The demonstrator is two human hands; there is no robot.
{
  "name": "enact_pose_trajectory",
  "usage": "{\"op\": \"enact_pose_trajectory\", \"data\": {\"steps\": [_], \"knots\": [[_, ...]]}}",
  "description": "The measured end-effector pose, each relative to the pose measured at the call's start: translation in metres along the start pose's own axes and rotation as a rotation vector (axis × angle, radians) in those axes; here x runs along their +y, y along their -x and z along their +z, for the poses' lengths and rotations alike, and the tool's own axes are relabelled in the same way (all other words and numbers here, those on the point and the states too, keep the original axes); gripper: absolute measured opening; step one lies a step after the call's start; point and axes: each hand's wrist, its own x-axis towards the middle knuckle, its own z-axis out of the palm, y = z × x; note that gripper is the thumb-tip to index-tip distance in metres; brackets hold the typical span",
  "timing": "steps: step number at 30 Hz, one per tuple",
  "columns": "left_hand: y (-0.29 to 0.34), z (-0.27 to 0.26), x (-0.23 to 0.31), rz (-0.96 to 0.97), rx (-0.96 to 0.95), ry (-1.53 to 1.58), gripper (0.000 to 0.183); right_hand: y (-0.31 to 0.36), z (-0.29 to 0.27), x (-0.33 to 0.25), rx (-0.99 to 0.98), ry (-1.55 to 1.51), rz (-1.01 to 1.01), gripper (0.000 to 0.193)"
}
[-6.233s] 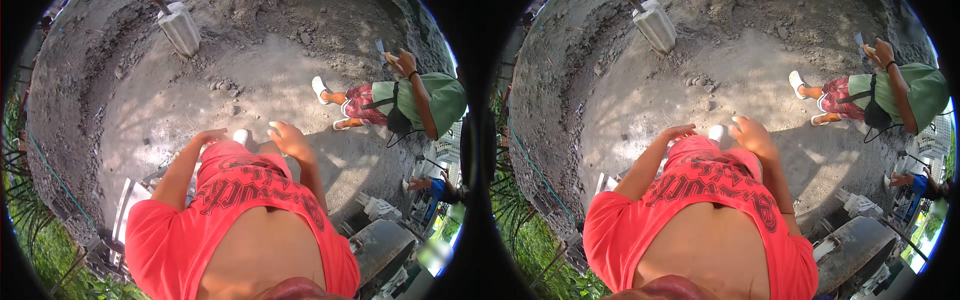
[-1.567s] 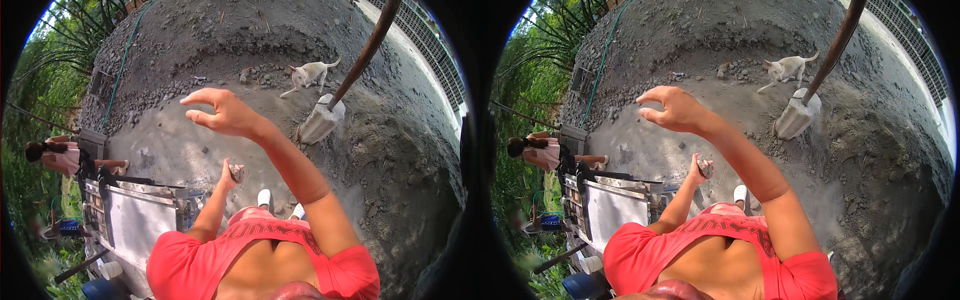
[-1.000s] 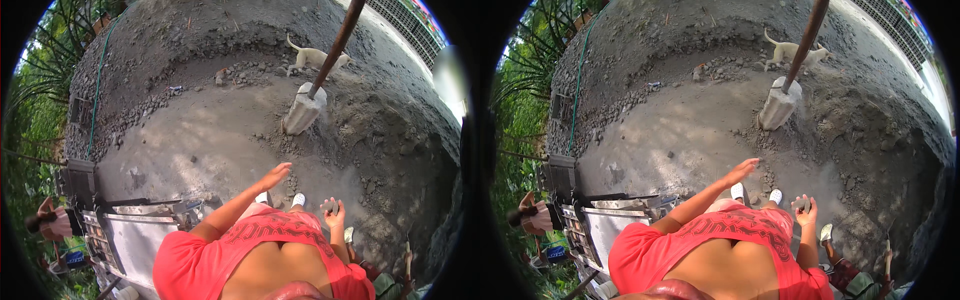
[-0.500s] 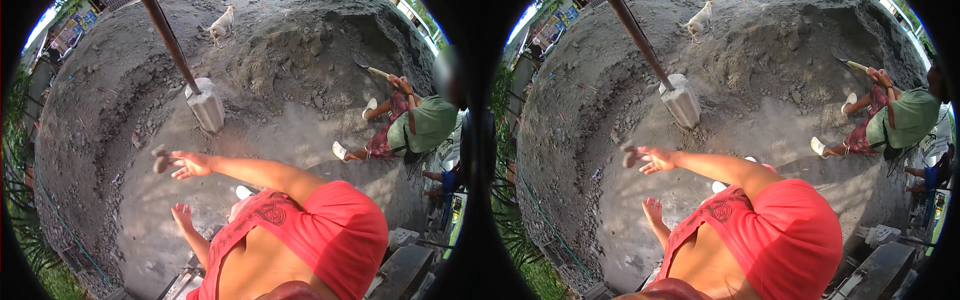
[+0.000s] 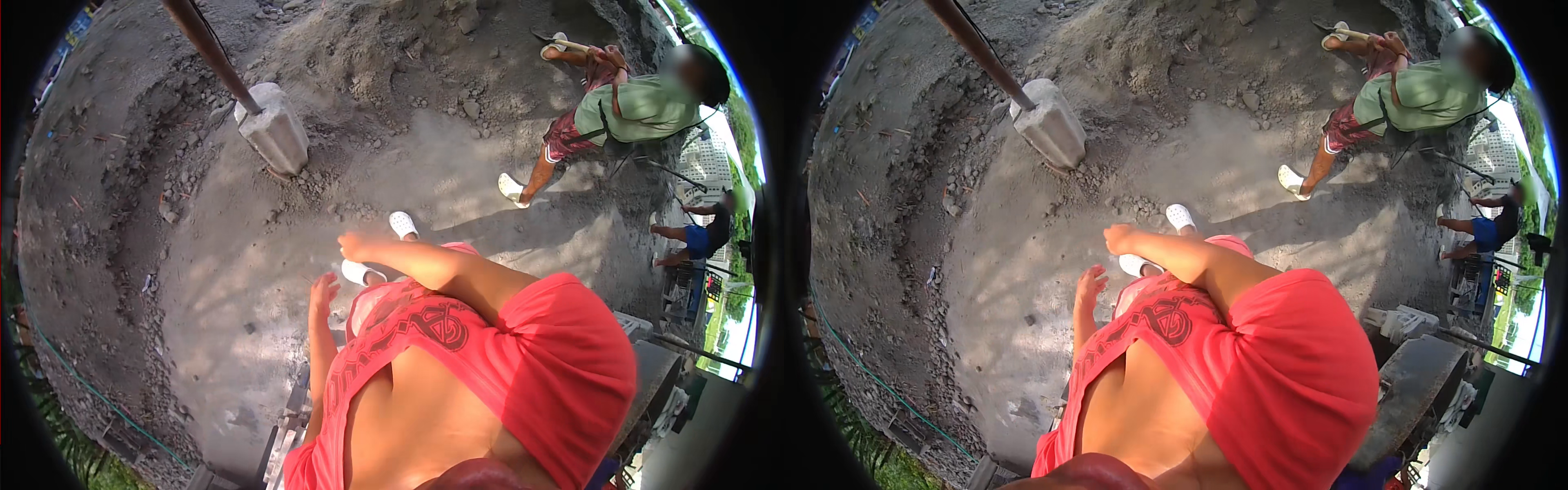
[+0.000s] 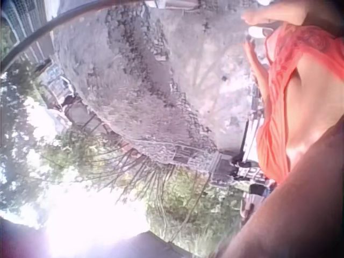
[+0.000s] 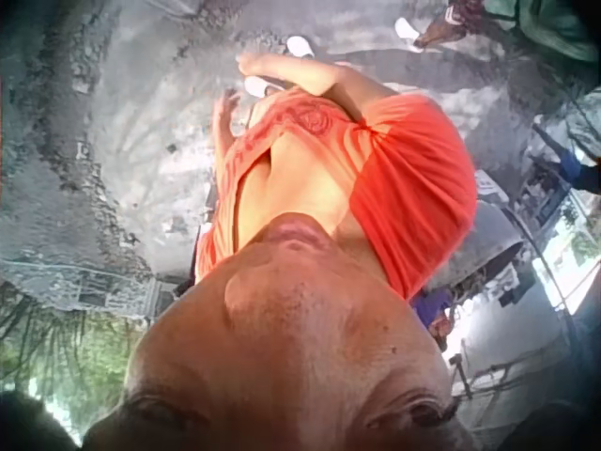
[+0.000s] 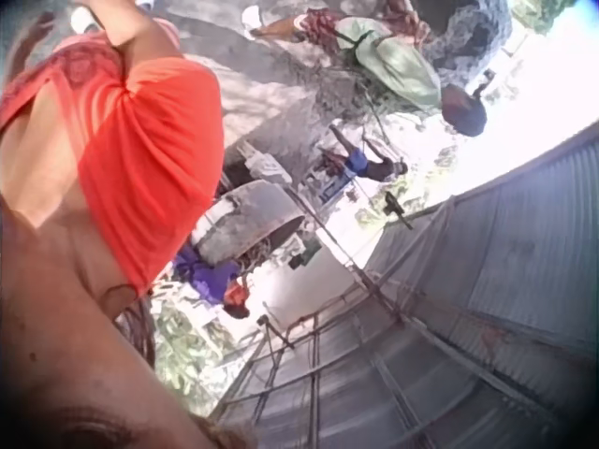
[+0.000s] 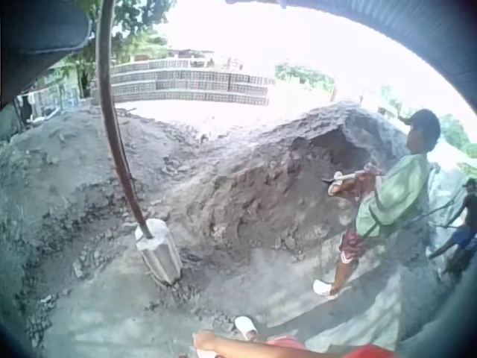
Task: Mixing cement and aggregate in a manual mixer by hand and assisting others.
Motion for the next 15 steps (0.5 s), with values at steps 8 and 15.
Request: {"op": "enact_pose_trajectory", "data": {"steps": [8, 15], "knots": [[0.033, -0.008, 0.012, -0.509, 0.237, -0.118, 0.056, 0.123, -0.156, 0.328, 0.171, -0.552, 0.947, 0.025], [-0.007, -0.004, 0.047, -0.457, 0.346, -0.277, 0.051, 0.152, -0.099, 0.339, 0.17, -0.735, 0.988, 0.026]]}}
